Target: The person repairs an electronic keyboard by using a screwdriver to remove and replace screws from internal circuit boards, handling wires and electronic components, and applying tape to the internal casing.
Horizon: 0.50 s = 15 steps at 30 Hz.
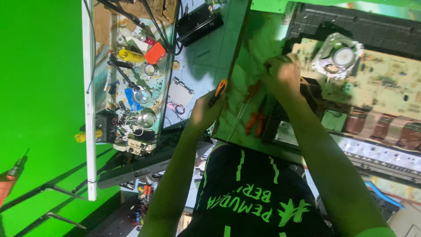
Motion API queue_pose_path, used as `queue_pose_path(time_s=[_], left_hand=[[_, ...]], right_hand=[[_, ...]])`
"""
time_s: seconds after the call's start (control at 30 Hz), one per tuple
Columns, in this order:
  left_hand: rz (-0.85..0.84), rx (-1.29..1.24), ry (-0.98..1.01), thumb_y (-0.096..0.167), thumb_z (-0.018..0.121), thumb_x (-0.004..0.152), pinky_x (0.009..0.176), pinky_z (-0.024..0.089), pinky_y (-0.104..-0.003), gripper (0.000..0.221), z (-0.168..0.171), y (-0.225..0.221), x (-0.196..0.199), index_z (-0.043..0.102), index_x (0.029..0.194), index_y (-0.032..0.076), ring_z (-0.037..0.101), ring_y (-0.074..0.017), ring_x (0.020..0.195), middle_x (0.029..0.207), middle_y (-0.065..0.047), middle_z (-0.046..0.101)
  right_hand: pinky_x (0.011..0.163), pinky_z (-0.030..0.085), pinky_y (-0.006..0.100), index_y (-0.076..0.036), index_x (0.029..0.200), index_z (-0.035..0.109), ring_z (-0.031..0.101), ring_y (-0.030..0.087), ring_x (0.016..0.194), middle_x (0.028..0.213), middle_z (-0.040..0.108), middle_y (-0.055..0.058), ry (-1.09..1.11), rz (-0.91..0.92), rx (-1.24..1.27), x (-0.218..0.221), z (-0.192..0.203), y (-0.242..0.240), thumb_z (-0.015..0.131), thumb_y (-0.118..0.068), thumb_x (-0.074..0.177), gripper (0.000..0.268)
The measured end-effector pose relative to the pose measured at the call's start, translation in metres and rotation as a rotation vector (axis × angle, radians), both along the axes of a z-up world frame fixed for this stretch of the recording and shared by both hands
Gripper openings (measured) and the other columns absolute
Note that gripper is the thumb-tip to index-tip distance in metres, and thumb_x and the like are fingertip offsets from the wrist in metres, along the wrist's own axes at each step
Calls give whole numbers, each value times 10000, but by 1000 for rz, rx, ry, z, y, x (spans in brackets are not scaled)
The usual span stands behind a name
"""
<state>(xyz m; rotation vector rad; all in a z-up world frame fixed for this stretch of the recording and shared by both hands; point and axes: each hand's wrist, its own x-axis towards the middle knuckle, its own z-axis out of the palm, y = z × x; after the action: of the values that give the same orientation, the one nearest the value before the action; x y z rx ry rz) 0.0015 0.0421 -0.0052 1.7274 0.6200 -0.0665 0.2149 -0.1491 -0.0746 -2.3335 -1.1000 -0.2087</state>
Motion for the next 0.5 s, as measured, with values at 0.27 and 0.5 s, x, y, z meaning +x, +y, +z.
queue_pose_path(time_s=[0.27,0.5], left_hand=[[-79,105,167,316,639,1001,553,399,-301,322,-11,28,9,691,1047,2,478,-95,594,650,-26,558],[-108,59,119,310,621,986,550,430,-288,323,-3,25,19,686,1126,26,519,-87,583,654,-19,592]], right_hand=[[889,534,442,-72,1045,706,679,293,972,1005,716,120,-92,-153,-313,12,-50,30,713,-119,962,95],[946,552,410,-67,1072,674,700,249,1009,1050,728,112,-22,-134,-145,9,-37,22,679,-69,993,79]])
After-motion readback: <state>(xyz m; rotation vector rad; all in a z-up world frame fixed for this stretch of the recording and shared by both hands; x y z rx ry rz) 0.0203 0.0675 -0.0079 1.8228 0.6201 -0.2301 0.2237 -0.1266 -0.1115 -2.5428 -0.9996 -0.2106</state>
